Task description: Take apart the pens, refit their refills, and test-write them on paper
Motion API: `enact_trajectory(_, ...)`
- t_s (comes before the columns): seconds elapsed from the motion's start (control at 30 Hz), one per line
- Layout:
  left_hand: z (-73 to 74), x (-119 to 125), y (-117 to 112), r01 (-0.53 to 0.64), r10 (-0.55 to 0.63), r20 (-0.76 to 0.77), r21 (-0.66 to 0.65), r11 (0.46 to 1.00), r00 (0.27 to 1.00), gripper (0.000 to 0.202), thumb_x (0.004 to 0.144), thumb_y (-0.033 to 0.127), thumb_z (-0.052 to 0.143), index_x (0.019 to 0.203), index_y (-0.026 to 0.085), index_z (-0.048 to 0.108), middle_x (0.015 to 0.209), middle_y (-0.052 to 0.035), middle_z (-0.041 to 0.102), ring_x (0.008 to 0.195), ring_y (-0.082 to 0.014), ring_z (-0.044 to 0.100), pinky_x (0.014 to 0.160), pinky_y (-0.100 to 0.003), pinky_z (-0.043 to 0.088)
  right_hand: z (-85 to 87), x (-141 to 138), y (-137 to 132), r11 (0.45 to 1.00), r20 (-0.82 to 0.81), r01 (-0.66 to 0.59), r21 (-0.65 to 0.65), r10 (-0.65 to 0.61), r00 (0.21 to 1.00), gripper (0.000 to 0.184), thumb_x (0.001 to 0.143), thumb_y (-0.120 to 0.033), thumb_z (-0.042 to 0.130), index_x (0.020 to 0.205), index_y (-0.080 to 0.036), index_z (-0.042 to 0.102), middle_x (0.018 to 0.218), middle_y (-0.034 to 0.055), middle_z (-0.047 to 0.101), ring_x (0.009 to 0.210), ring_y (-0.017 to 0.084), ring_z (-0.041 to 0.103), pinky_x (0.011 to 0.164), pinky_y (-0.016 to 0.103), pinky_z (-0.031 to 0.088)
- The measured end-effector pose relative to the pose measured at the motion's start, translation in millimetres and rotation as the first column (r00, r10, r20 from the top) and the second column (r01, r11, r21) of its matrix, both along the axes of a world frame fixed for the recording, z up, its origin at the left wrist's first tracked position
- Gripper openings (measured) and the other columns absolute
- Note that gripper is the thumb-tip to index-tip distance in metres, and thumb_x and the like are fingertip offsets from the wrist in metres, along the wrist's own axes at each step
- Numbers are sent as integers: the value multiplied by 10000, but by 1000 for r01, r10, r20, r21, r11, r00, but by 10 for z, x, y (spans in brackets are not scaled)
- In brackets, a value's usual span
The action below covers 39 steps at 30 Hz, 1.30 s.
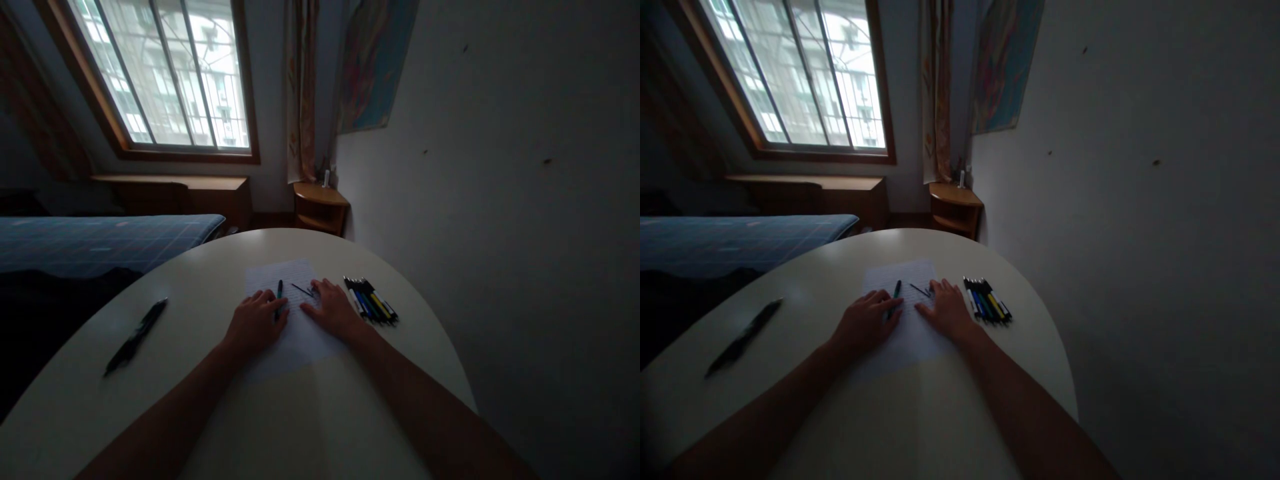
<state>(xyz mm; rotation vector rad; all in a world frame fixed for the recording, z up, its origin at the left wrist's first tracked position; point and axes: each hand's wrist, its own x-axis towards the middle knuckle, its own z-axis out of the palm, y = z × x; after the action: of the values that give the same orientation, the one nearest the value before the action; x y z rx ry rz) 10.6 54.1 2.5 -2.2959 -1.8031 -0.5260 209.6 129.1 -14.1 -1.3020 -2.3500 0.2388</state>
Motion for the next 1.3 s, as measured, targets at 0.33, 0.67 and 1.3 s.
enact_trajectory(0.33,-3,-21,15,-21,21,51,2,1000,998,351,939,331,460,1240,225,606,1123,-75,656,1026,-230,590,881,-374,486,8,23,18,1000,21,-18,2,18,1000,562,927,-460,479,1379,-128,458,1378,162,530,1345,267,414,1117,415,291)
enact_trajectory(0.67,-141,-201,106,-206,207,16,-58,977,978,413,901,276,451,1275,184,600,1367,-86,563,1254,-263,503,1064,-415,404,-43,65,66,1000,86,-17,21,15,996,873,807,-729,478,1421,-113,410,1461,173,441,1382,310,355,1137,453,269)
enact_trajectory(1.3,-276,-382,165,-66,79,81,-157,985,994,510,949,395,372,1388,162,485,1501,-97,412,1413,-260,321,1154,-488,257,-62,125,133,1000,115,20,-13,-18,993,914,773,-795,451,1388,-120,477,1489,165,406,1401,323,314,1159,471,216)
